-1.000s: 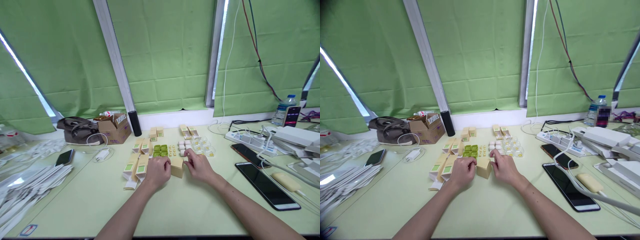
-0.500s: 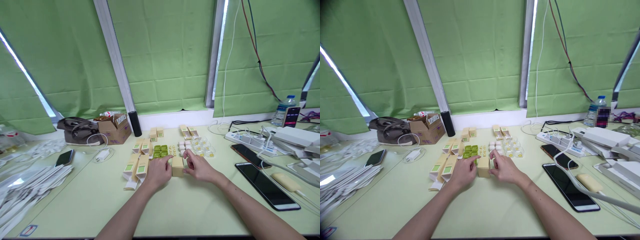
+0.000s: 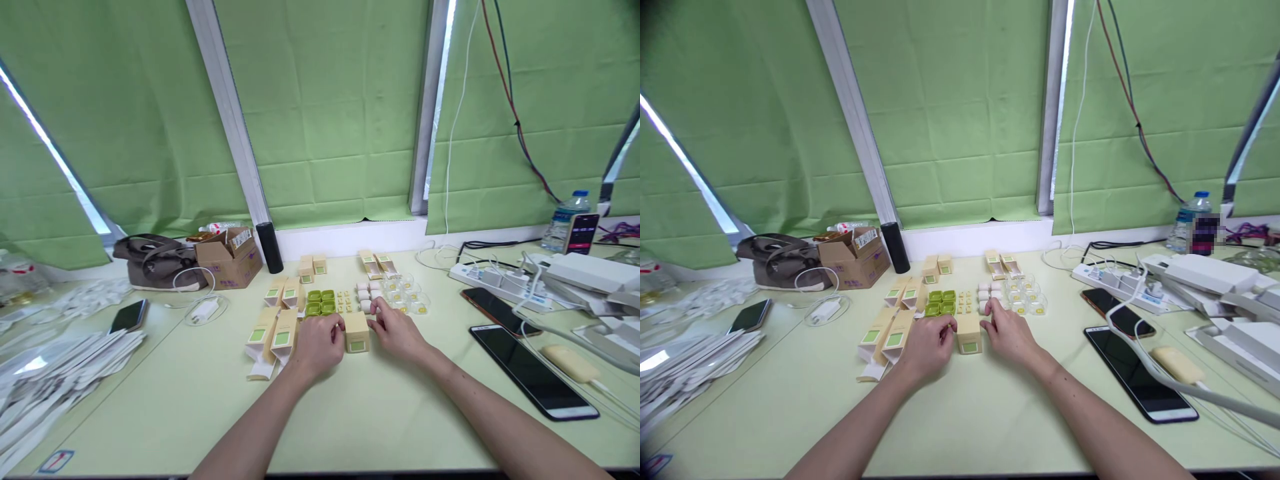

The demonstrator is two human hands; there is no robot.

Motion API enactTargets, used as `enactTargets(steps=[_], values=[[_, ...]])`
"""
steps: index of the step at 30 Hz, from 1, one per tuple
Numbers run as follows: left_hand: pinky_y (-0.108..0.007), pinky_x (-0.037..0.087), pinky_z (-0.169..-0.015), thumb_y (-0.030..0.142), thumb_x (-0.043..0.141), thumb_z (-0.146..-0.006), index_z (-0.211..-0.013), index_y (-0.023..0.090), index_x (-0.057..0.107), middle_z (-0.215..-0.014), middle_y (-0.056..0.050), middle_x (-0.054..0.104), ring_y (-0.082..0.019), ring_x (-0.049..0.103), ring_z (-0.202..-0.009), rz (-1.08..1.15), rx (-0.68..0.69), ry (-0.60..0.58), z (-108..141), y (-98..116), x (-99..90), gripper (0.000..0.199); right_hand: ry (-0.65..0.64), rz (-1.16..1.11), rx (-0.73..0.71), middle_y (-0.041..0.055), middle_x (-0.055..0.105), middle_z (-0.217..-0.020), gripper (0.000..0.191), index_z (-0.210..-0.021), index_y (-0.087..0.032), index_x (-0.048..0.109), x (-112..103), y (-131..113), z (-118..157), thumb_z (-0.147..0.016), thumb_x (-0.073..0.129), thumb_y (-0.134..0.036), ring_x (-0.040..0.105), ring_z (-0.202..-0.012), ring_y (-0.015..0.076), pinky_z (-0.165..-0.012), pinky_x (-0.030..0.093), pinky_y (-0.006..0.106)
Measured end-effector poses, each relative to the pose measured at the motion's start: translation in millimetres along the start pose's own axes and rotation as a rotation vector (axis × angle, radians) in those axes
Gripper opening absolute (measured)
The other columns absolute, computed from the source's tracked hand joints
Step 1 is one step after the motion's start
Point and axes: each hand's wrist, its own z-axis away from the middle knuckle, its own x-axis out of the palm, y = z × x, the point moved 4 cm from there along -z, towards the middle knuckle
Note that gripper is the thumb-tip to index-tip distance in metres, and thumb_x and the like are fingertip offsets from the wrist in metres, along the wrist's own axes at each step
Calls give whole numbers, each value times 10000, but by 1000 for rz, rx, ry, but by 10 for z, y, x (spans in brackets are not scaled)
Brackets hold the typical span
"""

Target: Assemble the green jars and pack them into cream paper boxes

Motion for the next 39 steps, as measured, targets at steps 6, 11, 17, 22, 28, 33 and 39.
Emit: enactTargets(steps=[6,11,17,22,28,33,39], values=[[-298,333,-573,90,548,-810,-776,214,697,-624,-5,678,-180,595,-556,16,14,33,5,-34,15,196,-41,109,63,-1,696,-798,61,-1044,-244,509,14,56,-23,-993,514,-211,615,-748,196,-611,234,269],[-323,442,-659,78,516,-843,-840,202,661,-727,-30,702,-194,630,-660,60,12,185,-13,-136,14,191,-121,248,54,42,724,-863,119,-933,-229,584,3,60,-5,-888,589,-118,638,-763,208,-606,204,289],[-478,459,-955,115,524,-907,-1022,203,650,-988,-85,741,-270,665,-978,96,84,240,-29,-45,-36,192,-129,289,32,57,733,-857,119,-951,-231,616,28,11,19,-888,597,-132,647,-736,226,-602,203,304],[-520,422,-1039,343,577,-1001,-1313,215,584,-1281,-119,689,-319,559,-1228,94,89,73,-46,75,-33,337,-130,311,34,74,750,-882,148,-1010,-230,639,27,-10,31,-910,567,-148,679,-760,243,-604,227,306],[-512,432,-1058,517,730,-895,-1489,244,473,-1403,-135,620,-353,515,-1274,29,116,-114,-64,132,24,702,-143,340,43,109,775,-935,167,-1057,-228,655,23,-46,44,-937,555,-171,724,-828,284,-634,277,316],[-519,406,-1075,418,750,-887,-1447,239,512,-1354,-131,649,-373,535,-1275,-50,173,-183,-114,196,37,634,-143,354,38,107,783,-949,188,-1096,-235,654,32,-58,44,-946,555,-180,734,-857,287,-646,291,316],[-470,450,-942,260,743,-843,-1186,214,633,-1118,-119,714,-344,592,-1104,-147,230,-306,-212,287,23,363,-150,367,37,103,786,-961,221,-1134,-235,648,31,-82,54,-943,551,-181,735,-855,276,-642,288,314]])
